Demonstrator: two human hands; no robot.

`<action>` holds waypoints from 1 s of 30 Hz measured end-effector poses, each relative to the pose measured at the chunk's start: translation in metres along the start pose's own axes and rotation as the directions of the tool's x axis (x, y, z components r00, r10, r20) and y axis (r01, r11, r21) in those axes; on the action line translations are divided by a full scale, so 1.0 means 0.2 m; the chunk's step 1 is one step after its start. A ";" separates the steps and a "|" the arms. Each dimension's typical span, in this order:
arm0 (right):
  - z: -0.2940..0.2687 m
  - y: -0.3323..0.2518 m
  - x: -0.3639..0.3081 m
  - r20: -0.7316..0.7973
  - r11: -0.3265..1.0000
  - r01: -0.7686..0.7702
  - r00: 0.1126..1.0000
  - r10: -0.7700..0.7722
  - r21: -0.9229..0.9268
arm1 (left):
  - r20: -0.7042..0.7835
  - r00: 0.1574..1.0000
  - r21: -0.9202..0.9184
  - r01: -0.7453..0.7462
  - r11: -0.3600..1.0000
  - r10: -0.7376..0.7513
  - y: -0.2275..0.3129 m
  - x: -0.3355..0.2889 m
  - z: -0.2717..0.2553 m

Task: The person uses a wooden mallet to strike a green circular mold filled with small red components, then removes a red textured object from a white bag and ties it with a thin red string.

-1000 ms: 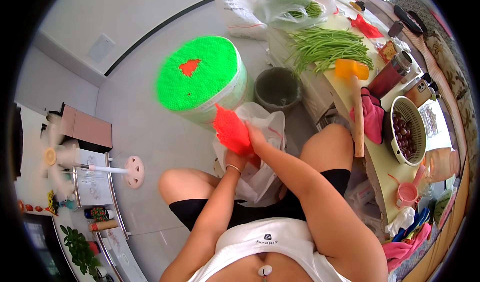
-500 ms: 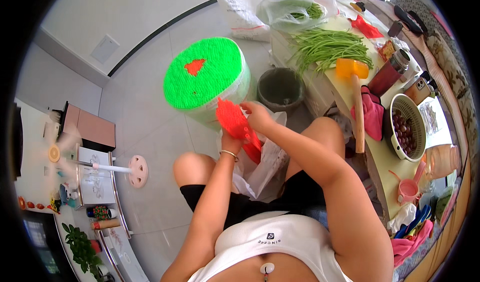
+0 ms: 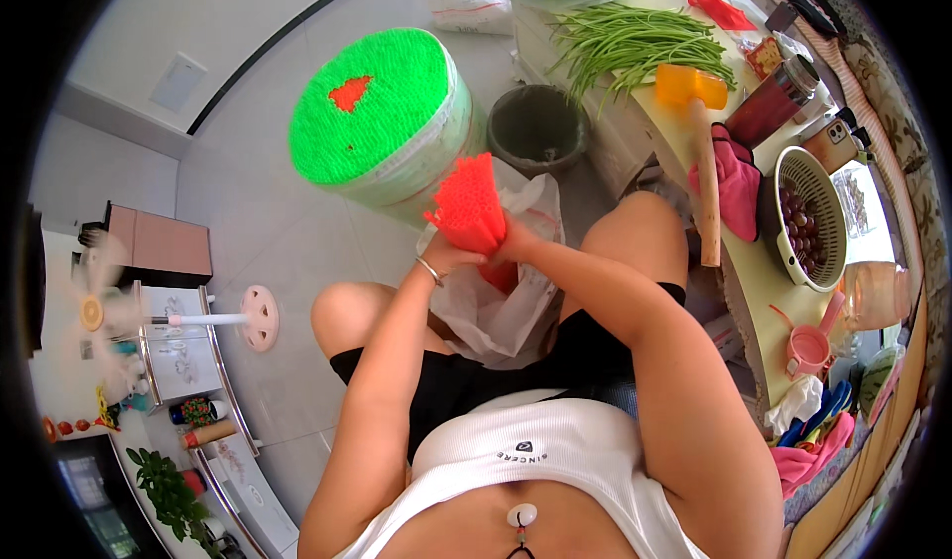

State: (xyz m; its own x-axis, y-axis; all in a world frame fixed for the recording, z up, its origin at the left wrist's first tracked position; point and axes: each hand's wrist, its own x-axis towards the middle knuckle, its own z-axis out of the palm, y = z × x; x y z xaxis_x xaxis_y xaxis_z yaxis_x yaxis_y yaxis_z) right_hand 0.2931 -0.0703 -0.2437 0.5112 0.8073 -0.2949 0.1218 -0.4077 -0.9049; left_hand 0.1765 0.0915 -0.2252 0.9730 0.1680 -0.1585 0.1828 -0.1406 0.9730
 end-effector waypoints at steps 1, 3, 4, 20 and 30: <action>0.01 0.03 0.01 -0.045 0.993 0.119 0.992 -0.119 -0.006 | 0.011 1.000 0.026 -0.023 0.999 0.022 -0.02 0.00 -0.01; 0.05 0.05 0.01 -0.109 0.961 0.274 0.957 -0.270 0.026 | 0.021 0.998 0.062 -0.067 0.996 0.065 -0.01 -0.01 -0.01; 0.06 0.07 0.00 -0.143 0.936 0.349 0.929 -0.340 0.039 | 0.006 0.994 0.080 -0.109 0.991 0.109 -0.01 -0.02 -0.01; 0.12 -0.31 0.26 -0.318 0.908 0.417 0.866 -0.385 0.035 | -0.519 0.854 0.027 0.050 0.998 -0.028 -0.03 0.05 -0.14; 0.18 -0.29 0.38 -0.375 0.975 0.083 0.914 -0.156 -0.204 | -0.664 0.739 0.296 0.119 0.948 0.115 -0.02 0.08 -0.22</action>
State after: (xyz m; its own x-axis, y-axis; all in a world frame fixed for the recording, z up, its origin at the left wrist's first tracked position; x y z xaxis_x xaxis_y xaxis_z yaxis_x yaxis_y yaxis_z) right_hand 0.2944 0.0298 -0.2255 0.7674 0.6411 -0.0131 0.3347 -0.4179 -0.8446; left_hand 0.1845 0.1374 -0.2247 0.6462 0.7559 0.1056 0.3311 -0.4024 0.8535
